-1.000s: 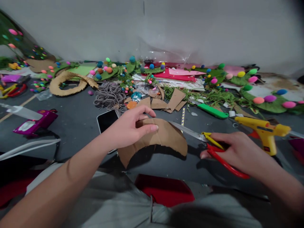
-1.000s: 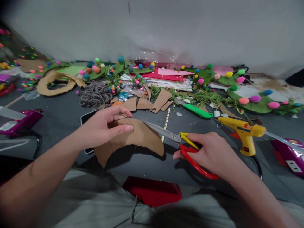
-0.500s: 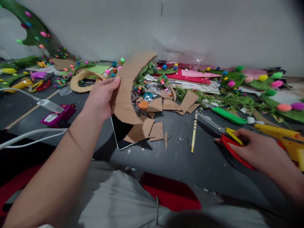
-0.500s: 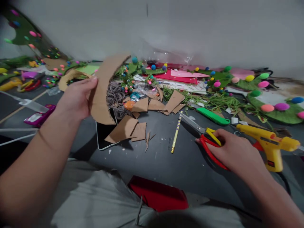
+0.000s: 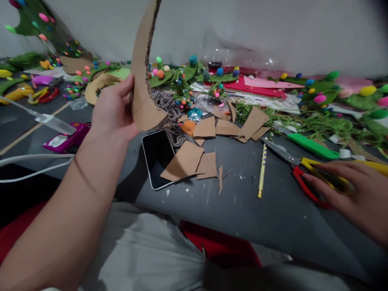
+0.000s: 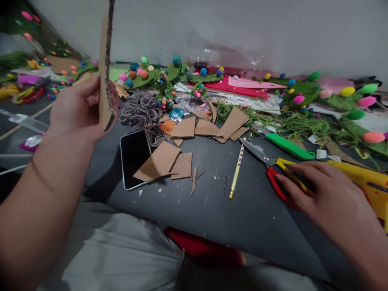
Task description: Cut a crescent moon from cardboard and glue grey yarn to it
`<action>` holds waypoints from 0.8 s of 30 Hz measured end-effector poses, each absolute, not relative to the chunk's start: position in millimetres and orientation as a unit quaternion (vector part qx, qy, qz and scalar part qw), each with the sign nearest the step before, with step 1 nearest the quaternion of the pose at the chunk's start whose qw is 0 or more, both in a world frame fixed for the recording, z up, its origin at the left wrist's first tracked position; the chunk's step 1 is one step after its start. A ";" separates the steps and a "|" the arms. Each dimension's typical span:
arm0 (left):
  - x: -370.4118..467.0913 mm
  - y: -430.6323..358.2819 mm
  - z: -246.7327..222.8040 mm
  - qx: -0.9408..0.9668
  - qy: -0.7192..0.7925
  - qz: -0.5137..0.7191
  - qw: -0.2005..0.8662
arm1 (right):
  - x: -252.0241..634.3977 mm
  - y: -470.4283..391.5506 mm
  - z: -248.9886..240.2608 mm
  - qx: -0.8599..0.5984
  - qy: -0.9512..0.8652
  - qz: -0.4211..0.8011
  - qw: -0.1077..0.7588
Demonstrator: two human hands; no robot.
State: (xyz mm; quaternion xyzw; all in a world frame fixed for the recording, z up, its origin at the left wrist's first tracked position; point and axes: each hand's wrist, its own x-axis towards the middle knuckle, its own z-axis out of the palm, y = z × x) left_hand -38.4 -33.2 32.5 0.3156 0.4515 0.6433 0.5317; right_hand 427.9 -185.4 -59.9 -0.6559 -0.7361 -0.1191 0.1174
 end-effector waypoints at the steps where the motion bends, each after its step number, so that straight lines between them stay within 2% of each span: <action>1: -39.0 -32.6 31.6 0.325 0.451 0.645 0.524 | 414.2 -188.0 -54.4 -0.626 -0.751 -0.128 0.168; 3: -40.5 -31.1 30.3 0.346 0.463 0.641 0.506 | 373.8 -192.7 -41.5 -0.594 -0.769 -0.048 0.231; 5: -41.6 -30.5 30.4 0.359 0.474 0.636 0.491 | 321.1 -193.9 -30.0 -0.485 -0.832 0.033 0.268; 9: -41.5 -33.0 33.1 0.364 0.471 0.633 0.496 | 221.5 -178.0 -26.1 -0.307 -0.929 0.064 0.194; 11: -40.9 -34.8 33.9 0.365 0.465 0.625 0.510 | 196.1 -161.3 -34.8 -0.281 -0.946 0.057 0.150; 14: -39.5 -36.2 34.2 0.333 0.462 0.626 0.533 | 199.7 -131.9 -50.9 -0.325 -0.939 0.035 0.103; 17: -36.9 -36.7 35.0 0.299 0.461 0.635 0.543 | 234.4 -109.5 -59.7 -0.420 -0.902 0.015 0.093; 20: -33.6 -38.0 36.7 0.285 0.470 0.627 0.552 | 268.2 -107.7 -59.9 -0.460 -0.881 -0.012 0.113; 24: -32.3 -38.8 35.5 0.285 0.477 0.620 0.554 | 290.3 -129.1 -56.9 -0.442 -0.882 0.021 0.162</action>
